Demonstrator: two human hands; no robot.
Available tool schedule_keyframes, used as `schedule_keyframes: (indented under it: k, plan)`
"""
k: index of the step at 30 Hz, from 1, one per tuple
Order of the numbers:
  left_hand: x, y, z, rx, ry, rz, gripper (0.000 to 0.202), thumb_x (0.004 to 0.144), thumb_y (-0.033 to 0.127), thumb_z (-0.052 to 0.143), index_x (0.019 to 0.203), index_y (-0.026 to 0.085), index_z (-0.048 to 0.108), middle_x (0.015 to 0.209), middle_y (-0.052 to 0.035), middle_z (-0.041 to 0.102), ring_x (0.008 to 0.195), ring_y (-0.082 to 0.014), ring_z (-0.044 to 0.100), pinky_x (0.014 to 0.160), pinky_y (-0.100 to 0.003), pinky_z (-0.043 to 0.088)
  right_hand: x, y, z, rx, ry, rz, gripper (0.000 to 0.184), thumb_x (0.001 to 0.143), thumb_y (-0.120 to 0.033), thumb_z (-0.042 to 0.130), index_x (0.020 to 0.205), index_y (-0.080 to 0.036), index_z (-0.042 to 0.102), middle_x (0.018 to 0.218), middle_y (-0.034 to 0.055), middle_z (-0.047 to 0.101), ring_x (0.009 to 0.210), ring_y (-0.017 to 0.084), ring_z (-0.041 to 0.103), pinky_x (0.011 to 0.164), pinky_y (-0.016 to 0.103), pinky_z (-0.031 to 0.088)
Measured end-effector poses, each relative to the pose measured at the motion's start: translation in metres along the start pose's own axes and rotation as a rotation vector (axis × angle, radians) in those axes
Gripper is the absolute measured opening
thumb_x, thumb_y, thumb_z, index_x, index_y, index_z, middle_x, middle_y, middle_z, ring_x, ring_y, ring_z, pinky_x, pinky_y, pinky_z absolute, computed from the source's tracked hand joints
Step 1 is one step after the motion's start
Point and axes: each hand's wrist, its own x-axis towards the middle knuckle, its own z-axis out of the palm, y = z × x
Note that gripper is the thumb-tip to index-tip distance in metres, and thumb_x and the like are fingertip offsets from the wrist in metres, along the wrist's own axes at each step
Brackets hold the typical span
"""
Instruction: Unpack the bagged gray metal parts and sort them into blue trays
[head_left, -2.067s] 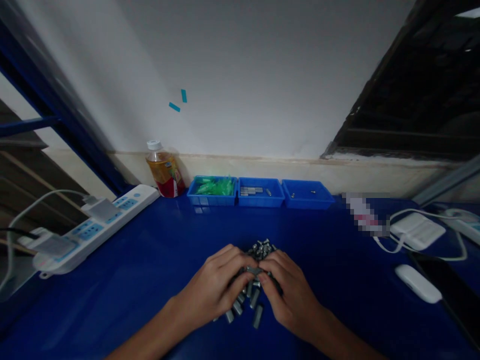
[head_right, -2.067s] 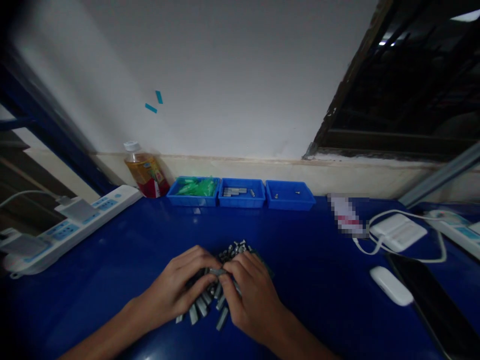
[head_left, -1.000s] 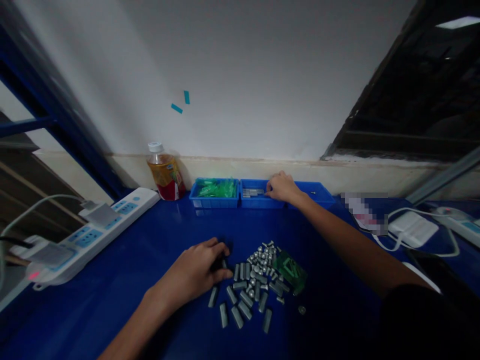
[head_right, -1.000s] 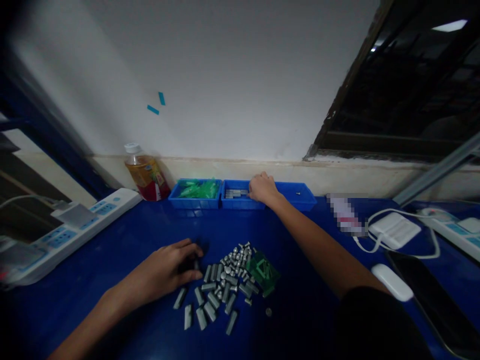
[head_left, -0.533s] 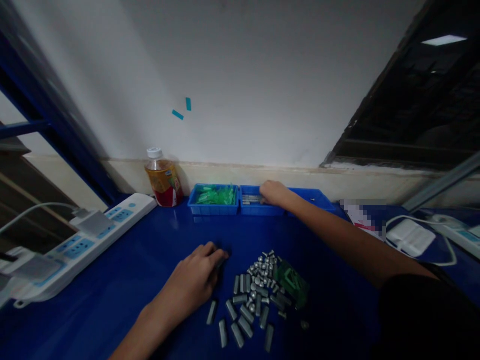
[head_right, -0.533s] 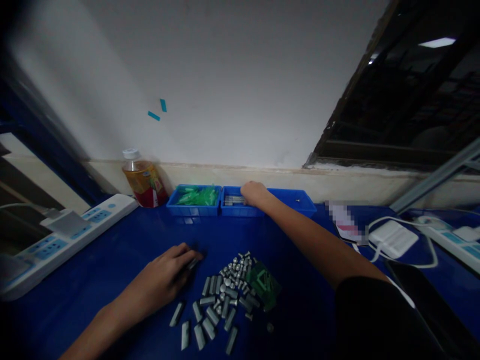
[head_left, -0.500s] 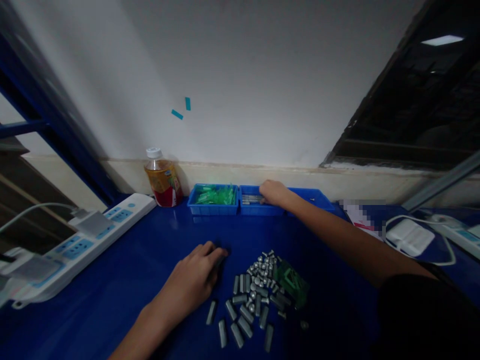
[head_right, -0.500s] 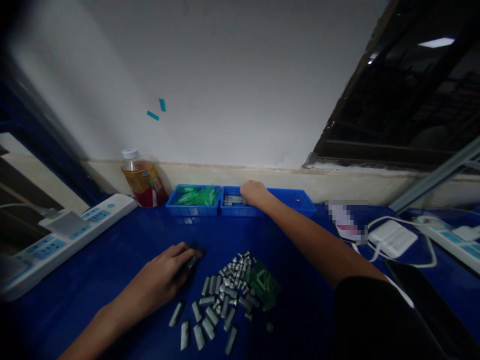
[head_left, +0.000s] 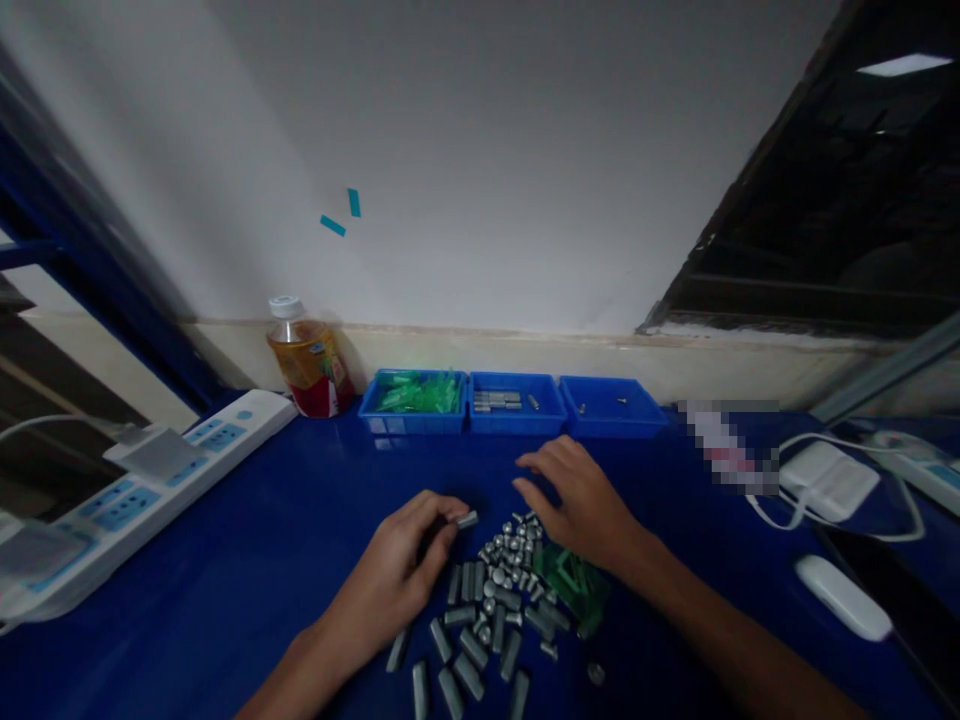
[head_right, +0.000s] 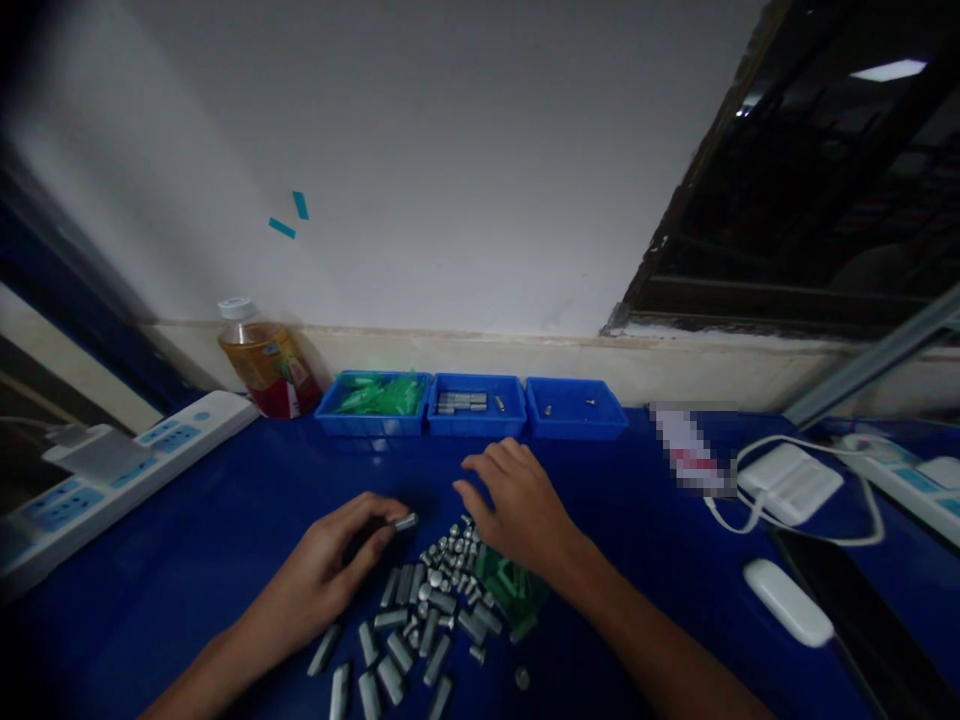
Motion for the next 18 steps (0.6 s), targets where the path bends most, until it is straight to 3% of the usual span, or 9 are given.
schedule_keyframes:
  k: [4,6,10,15,18]
  plan:
    - [0.002,0.005,0.011,-0.032,-0.019,0.026,0.017,0.092,0.023,0.04,0.099,0.02,0.056,0.094,-0.003,0.062,0.088,-0.0156,0.059,0.078,-0.027,0.048,0.03,0.031,0.001,-0.112,-0.014,0.135,0.027,0.094,-0.024,0.04,0.092,-0.016,0.065,0.087,0.0071,0.065,0.087,0.02,0.054,0.082,0.032,0.038]
    - [0.003,0.003,0.01,-0.018,-0.01,0.034,0.017,0.092,0.022,0.04,0.098,0.02,0.056,0.093,-0.0029,0.062,0.086,-0.0153,0.06,0.077,-0.027,0.048,0.057,0.058,0.005,-0.165,-0.161,0.208,0.027,0.092,-0.022,0.041,0.087,-0.016,0.067,0.083,0.0066,0.066,0.081,0.018,0.056,0.077,0.029,0.038]
    - [0.001,-0.003,0.004,0.014,-0.013,0.025,0.017,0.092,0.021,0.04,0.097,0.02,0.056,0.092,-0.0034,0.062,0.086,-0.0155,0.059,0.077,-0.027,0.048,0.097,0.093,0.021,-0.19,-0.448,0.231,0.018,0.084,-0.02,0.055,0.095,-0.017,0.068,0.079,0.0036,0.068,0.068,0.014,0.058,0.063,0.022,0.037]
    - [-0.001,-0.01,0.001,0.02,-0.028,0.014,0.017,0.092,0.02,0.039,0.099,0.02,0.055,0.094,-0.0032,0.061,0.087,-0.0152,0.059,0.078,-0.027,0.047,0.115,0.102,0.042,-0.208,-0.542,0.169,0.008,0.072,-0.018,0.068,0.079,-0.019,0.071,0.077,0.0038,0.069,0.072,0.017,0.06,0.063,0.023,0.036]
    - [-0.002,-0.013,0.001,0.012,-0.033,0.03,0.018,0.092,0.02,0.039,0.101,0.021,0.054,0.095,-0.0028,0.06,0.087,-0.0144,0.058,0.078,-0.027,0.046,0.117,0.1,0.037,-0.225,-0.536,0.179,0.009,0.074,-0.016,0.066,0.081,-0.018,0.069,0.079,0.0045,0.068,0.074,0.017,0.06,0.063,0.023,0.035]
